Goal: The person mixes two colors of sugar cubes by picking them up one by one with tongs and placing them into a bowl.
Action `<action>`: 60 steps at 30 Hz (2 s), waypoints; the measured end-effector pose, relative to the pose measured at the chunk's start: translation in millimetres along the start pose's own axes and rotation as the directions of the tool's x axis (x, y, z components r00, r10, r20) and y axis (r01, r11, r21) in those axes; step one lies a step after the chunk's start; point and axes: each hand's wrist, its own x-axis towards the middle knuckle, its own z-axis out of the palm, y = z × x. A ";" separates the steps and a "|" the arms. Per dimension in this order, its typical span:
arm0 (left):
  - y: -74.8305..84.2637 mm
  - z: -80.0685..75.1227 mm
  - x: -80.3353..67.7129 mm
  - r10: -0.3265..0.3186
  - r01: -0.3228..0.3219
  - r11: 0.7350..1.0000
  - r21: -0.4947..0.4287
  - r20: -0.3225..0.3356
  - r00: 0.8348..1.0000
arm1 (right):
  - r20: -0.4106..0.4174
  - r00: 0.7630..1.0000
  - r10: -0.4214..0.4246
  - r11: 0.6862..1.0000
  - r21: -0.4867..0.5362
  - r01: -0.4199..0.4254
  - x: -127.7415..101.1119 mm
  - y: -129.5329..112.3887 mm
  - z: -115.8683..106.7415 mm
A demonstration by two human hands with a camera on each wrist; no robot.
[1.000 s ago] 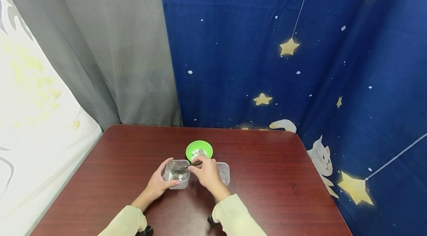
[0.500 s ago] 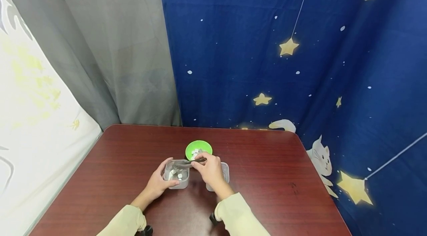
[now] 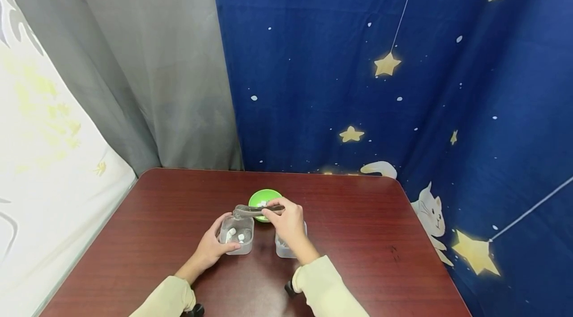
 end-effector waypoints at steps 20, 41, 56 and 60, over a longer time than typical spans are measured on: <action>-1.3 2.0 -2.6 0.000 0.000 1.000 -0.024 -0.008 1.000 | -0.171 0.985 0.036 0.995 0.094 -0.019 10.4 -3.8 -33.6; -3.9 1.4 -1.3 0.010 -0.010 1.000 -0.013 -0.015 1.000 | -0.248 0.968 0.041 0.990 0.138 -0.007 9.2 6.8 -49.1; 30.4 -2.2 -11.1 0.017 -0.017 1.000 -0.014 0.001 1.000 | -0.234 0.970 0.068 0.994 0.104 -0.044 2.3 12.2 -43.2; 12.3 0.3 -6.4 0.010 -0.010 1.000 0.013 -0.021 1.000 | -0.192 0.974 0.118 0.989 0.111 -0.098 0.0 10.1 -35.7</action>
